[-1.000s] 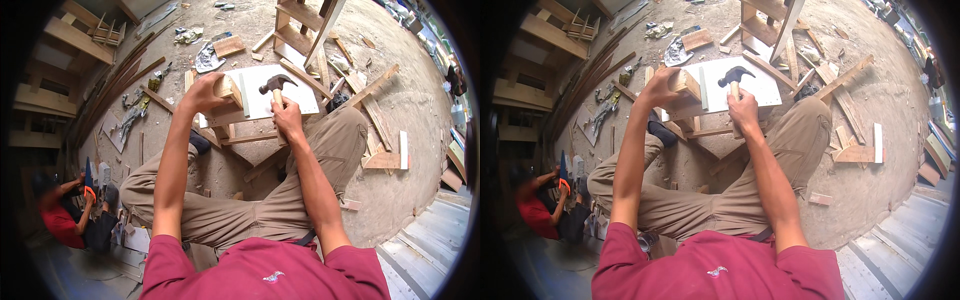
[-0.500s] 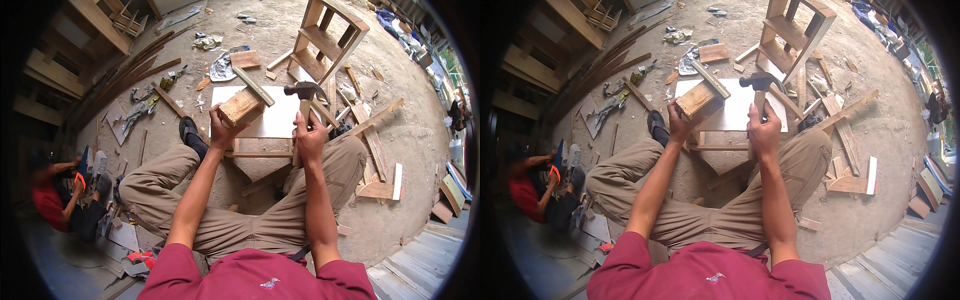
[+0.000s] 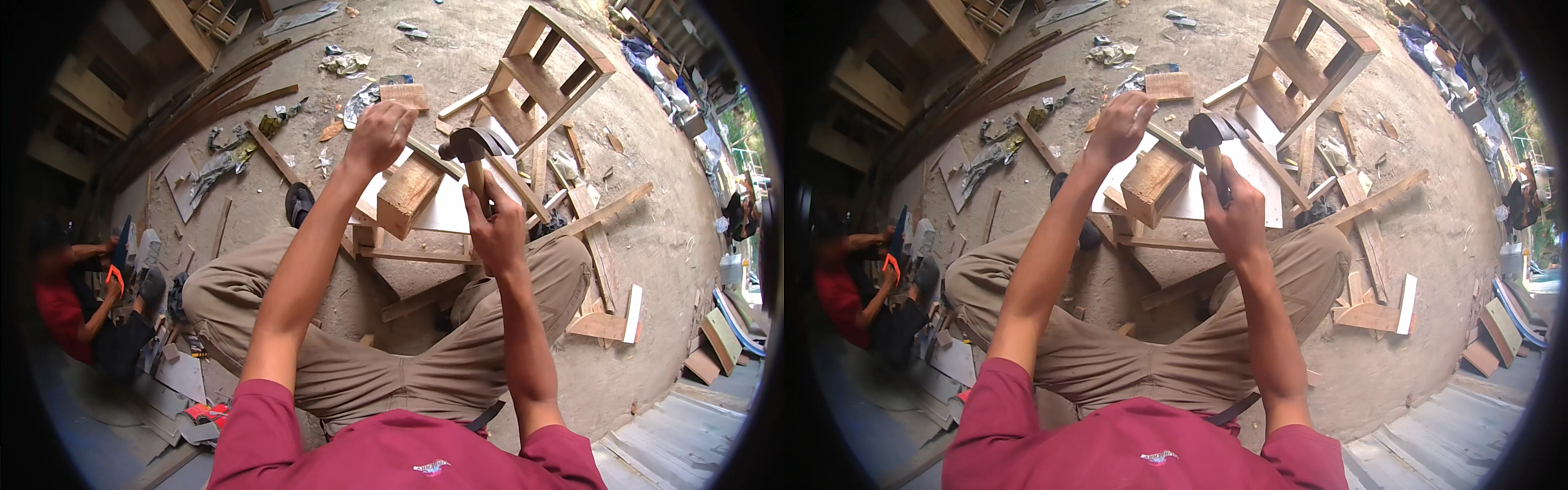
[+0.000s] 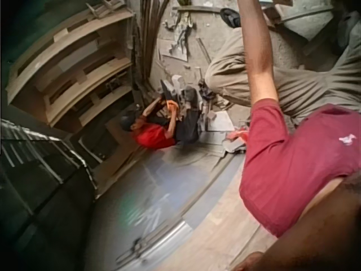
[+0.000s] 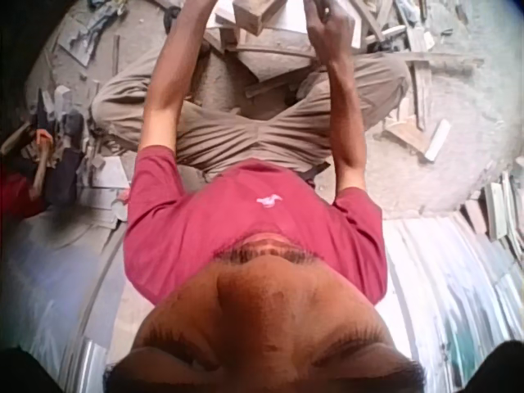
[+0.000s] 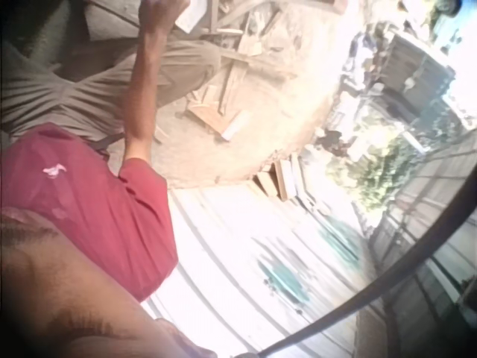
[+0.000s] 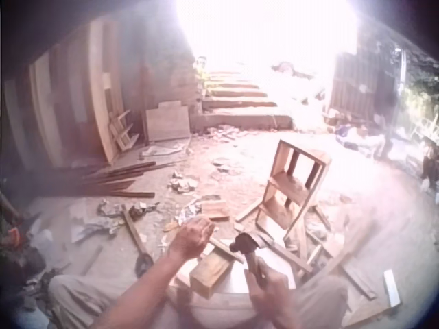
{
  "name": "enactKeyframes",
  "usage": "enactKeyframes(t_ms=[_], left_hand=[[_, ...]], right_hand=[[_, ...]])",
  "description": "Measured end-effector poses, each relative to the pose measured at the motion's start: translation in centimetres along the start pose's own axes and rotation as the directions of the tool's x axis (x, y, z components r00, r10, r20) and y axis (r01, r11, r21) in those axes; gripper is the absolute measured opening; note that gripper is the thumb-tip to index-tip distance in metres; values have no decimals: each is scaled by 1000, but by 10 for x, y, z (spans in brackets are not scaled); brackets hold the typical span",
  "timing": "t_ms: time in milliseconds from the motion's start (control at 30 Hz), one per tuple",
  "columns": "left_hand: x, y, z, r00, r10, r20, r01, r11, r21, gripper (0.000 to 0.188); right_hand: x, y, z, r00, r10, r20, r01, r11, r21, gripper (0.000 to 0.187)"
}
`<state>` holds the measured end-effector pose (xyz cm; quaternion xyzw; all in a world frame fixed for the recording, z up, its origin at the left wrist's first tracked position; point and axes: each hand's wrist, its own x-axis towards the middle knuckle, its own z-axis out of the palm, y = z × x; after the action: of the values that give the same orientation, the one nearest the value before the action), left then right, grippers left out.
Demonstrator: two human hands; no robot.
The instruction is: The person assembles a small wooden box by fitting pieces together and securing them with a hammer. The person repeatedly aligns the wooden components and hammers them into place while sitting on the floor.
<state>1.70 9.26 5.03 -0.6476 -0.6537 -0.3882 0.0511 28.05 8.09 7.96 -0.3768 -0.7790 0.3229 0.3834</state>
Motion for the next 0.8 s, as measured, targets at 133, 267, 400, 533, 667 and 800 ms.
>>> enactKeyframes(t_ms=[133, 267, 400, 533, 667, 800], left_hand=[[36, -9, 25, 850, -171, 499, 30, 960, 279, 53], [32, -23, 34, 825, -143, 547, -44, 948, 314, 63], [29, -21, 31, 805, -117, 581, -70, 955, 289, 67], [25, -27, 29, 826, -21, 564, -174, 941, 291, 67], [23, -22, 27, 826, -30, 563, -179, 933, 312, 70], [22, -17, 26, 815, -102, 570, -87, 952, 295, 67]], right_hand=[[17, -15, -8, 998, -66, 2, 66, 996, -54, 40], [25, -13, -5, 991, -118, 65, 125, 986, -107, 37], [33, -18, -18, 976, 10, 219, 17, 992, -121, 35], [30, -18, -12, 981, -64, 183, 88, 988, -129, 36], [38, -27, -26, 957, 18, 290, 43, 979, -201, 35], [33, -6, -26, 965, -34, 258, 82, 981, -178, 36]])
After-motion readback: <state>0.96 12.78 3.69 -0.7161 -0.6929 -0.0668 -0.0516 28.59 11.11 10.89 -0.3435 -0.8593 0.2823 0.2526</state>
